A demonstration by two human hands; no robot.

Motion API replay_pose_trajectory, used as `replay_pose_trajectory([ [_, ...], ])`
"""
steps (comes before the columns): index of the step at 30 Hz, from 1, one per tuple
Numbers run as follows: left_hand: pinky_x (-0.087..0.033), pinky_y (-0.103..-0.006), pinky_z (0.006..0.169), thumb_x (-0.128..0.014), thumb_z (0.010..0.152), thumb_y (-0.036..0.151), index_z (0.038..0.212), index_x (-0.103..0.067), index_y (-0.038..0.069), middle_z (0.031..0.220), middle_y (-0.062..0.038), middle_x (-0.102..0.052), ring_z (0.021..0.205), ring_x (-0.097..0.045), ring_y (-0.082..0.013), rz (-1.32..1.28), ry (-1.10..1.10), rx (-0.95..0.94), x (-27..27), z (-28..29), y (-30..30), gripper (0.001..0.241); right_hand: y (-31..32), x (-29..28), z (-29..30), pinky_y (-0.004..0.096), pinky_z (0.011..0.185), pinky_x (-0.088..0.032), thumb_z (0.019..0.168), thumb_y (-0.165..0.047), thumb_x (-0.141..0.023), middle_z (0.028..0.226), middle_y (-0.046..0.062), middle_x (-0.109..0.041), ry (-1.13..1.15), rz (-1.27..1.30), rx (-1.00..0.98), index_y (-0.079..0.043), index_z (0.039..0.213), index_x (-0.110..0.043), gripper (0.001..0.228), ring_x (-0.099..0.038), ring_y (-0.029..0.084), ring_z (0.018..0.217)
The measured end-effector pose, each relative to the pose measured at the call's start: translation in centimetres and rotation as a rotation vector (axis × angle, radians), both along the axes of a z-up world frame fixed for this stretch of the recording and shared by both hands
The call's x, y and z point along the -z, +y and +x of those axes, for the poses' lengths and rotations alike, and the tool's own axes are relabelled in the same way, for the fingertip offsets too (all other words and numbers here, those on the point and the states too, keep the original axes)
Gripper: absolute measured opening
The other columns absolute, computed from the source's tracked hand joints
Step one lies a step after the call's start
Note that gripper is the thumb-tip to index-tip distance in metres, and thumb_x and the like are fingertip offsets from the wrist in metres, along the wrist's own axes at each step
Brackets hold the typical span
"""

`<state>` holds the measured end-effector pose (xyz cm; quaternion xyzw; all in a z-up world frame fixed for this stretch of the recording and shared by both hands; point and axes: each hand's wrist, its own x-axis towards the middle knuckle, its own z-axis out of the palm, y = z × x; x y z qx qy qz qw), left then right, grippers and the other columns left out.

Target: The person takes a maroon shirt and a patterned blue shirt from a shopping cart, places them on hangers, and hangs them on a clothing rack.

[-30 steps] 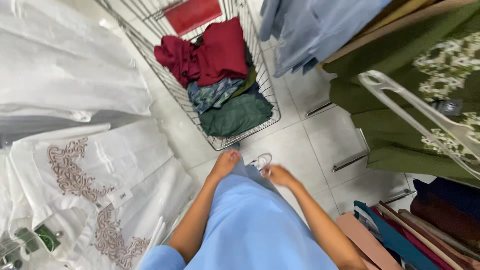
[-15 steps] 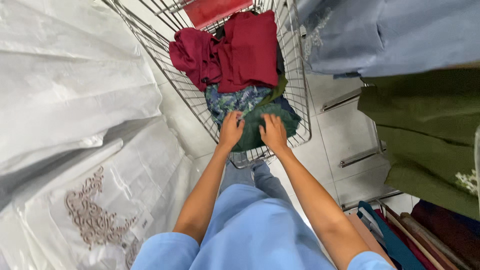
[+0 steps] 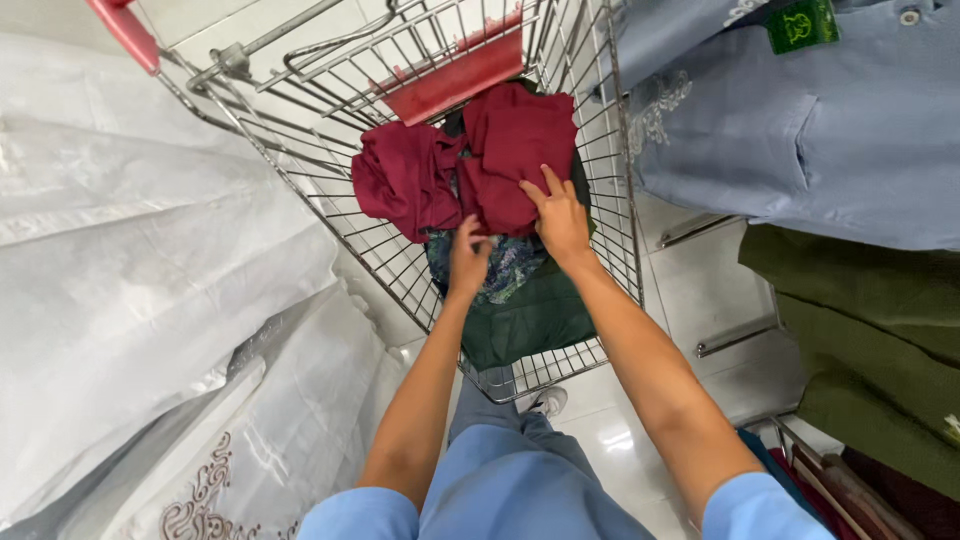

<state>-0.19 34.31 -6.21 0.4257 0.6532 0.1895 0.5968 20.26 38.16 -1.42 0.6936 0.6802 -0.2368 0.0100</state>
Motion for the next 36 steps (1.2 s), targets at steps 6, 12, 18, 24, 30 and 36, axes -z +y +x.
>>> replay_pose_trajectory([
  [6, -0.057, -0.0373, 0.084, -0.050, 0.112, 0.027, 0.144, -0.053, 0.003, 0.144, -0.025, -0.052, 0.119, -0.062, -0.0320, -0.213, -0.197, -0.492, -2.7, 0.7, -0.9, 0.040, -4.6, -9.7, 3.4, 0.044, 0.101, -0.052, 0.087, 0.012, -0.056, 0.136, 0.013, -0.067, 0.614, 0.303, 0.465, -0.036, 0.124, -0.077, 0.064, -0.067, 0.037, 0.121],
  [12, -0.039, -0.0571, 0.118, -0.049, 0.099, 0.076, 0.163, -0.038, 0.016, 0.164, -0.022, -0.038, 0.149, -0.040, -0.0423, -0.732, -0.490, -0.274, -10.7, 6.8, -1.5, 0.088, -15.8, -18.0, 4.2, 0.041, 0.101, -0.052, 0.087, 0.013, -0.059, 0.117, 0.017, -0.075, 0.836, 0.310, 0.802, -0.017, 0.117, -0.082, 0.048, -0.070, 0.027, 0.107],
  [18, -0.038, -0.0607, 0.117, -0.088, 0.078, 0.063, 0.166, -0.017, 0.007, 0.162, -0.031, -0.030, 0.146, -0.040, -0.0450, -0.738, -0.318, 0.121, -20.2, 11.1, -7.5, 0.126, -32.7, -14.6, 7.4, 0.044, 0.094, -0.059, 0.093, 0.012, -0.059, 0.114, 0.024, -0.068, 1.367, 0.643, 1.464, 0.004, 0.124, -0.068, 0.034, -0.067, 0.029, 0.100],
  [24, -0.051, -0.0480, 0.096, -0.084, 0.082, 0.011, 0.144, -0.053, 0.010, 0.131, -0.014, -0.063, 0.116, -0.061, -0.0314, -0.470, -0.582, 0.133, -16.0, 18.0, -17.5, 0.069, -43.0, -16.0, 8.4, 0.044, 0.100, -0.055, 0.091, 0.011, -0.058, 0.118, 0.022, -0.068, 1.322, 0.864, 1.513, 0.003, 0.124, -0.068, 0.036, -0.065, 0.027, 0.107],
  [30, -0.048, -0.0479, 0.108, -0.085, 0.085, 0.029, 0.151, -0.052, 0.021, 0.143, -0.011, -0.063, 0.133, -0.059, -0.0274, -0.151, -0.254, 0.776, -17.3, 23.9, -23.5, 0.074, -51.3, -17.0, 9.5, 0.043, 0.107, -0.050, 0.089, 0.011, -0.056, 0.122, 0.019, -0.069, 1.274, 1.001, 1.536, 0.001, 0.125, -0.069, 0.039, -0.062, 0.025, 0.115],
  [36, 0.003, -0.0626, 0.127, -0.026, 0.106, 0.016, 0.161, -0.019, -0.009, 0.165, -0.040, -0.015, 0.155, -0.009, -0.0536, 0.178, -0.287, 1.057, -31.0, 25.8, -30.2, 0.061, -57.1, -17.6, 9.6, 0.043, 0.113, -0.045, 0.088, 0.010, -0.055, 0.126, 0.015, -0.069, 1.244, 1.077, 1.517, 0.000, 0.125, -0.069, 0.041, -0.060, 0.023, 0.123],
])
